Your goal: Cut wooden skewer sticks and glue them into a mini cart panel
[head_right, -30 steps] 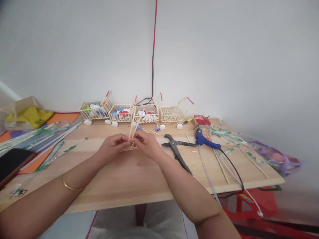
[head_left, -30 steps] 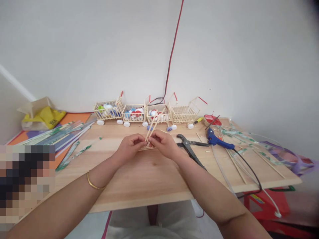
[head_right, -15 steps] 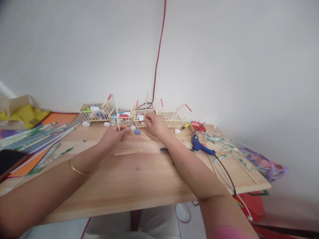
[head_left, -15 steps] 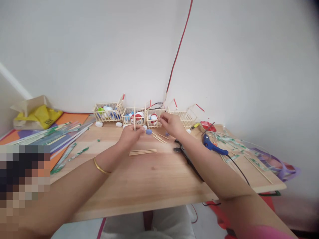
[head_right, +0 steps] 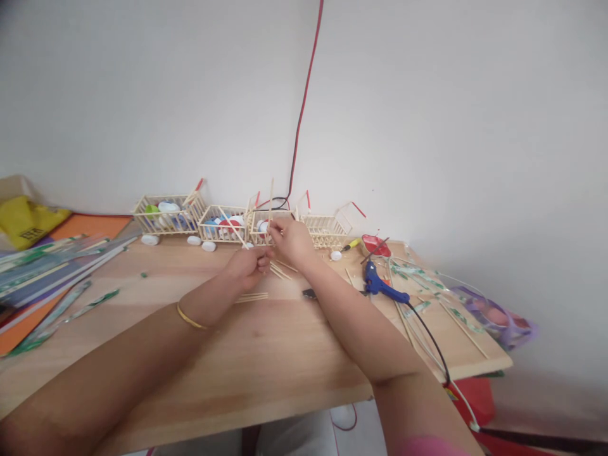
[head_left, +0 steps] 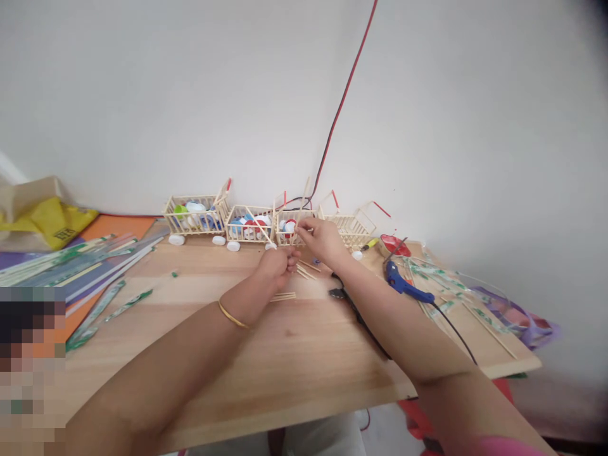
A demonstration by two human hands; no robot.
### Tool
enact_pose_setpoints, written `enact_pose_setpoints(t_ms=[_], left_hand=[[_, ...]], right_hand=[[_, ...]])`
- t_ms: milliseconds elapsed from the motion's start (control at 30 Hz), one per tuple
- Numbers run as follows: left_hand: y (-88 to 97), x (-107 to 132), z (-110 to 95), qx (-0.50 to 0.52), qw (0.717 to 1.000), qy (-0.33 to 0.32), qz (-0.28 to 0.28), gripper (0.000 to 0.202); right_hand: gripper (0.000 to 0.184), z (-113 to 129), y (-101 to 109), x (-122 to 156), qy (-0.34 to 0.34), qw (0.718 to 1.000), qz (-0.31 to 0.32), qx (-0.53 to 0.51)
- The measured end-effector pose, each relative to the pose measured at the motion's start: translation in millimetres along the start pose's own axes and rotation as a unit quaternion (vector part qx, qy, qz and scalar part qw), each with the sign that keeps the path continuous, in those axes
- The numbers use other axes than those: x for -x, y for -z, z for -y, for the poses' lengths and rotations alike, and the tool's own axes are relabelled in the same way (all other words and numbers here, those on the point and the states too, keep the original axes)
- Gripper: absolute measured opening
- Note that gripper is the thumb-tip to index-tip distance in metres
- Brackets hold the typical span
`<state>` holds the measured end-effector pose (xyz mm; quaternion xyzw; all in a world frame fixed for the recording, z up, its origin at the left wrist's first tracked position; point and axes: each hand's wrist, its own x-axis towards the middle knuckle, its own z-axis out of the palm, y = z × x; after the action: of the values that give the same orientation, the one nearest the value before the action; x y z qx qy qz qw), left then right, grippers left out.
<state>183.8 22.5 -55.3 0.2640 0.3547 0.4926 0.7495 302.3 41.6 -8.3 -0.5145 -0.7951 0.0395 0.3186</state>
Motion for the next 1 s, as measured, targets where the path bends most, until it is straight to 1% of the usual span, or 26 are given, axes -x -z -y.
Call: enact_pose_setpoints(t_ms=[167,433,533,733,1000], left_hand=[[-0.2,-2,0,0.016,1.000,-0.007,-0.004,0.012],[-0.2,-4,-1,0.020,1.000,-0.002,0.005,0.013],[0.8,-6,0,0.024,1.000,0.000,0.004,0.012],[0.8,-6,-2,0.036,0.999,0.003,0.007,0.014],[1.1,-5,-2,0.037,0.999,0.008,0.007,0.014]], right_hand=[[0.016,-3,-5,-2,0.016,1.000,-0.012,0.016],[0.015,-2,-8,-4,0.013,0.998,-0.020,0.052],[0.014,0,-6,-4,0.017,0.998,-0.008,0.065],[0.011,3,-6,-6,-0.004,0.995,0.024,0.099],[0.011,6,-9,-7,-0.006,0.996,0.023,0.089]])
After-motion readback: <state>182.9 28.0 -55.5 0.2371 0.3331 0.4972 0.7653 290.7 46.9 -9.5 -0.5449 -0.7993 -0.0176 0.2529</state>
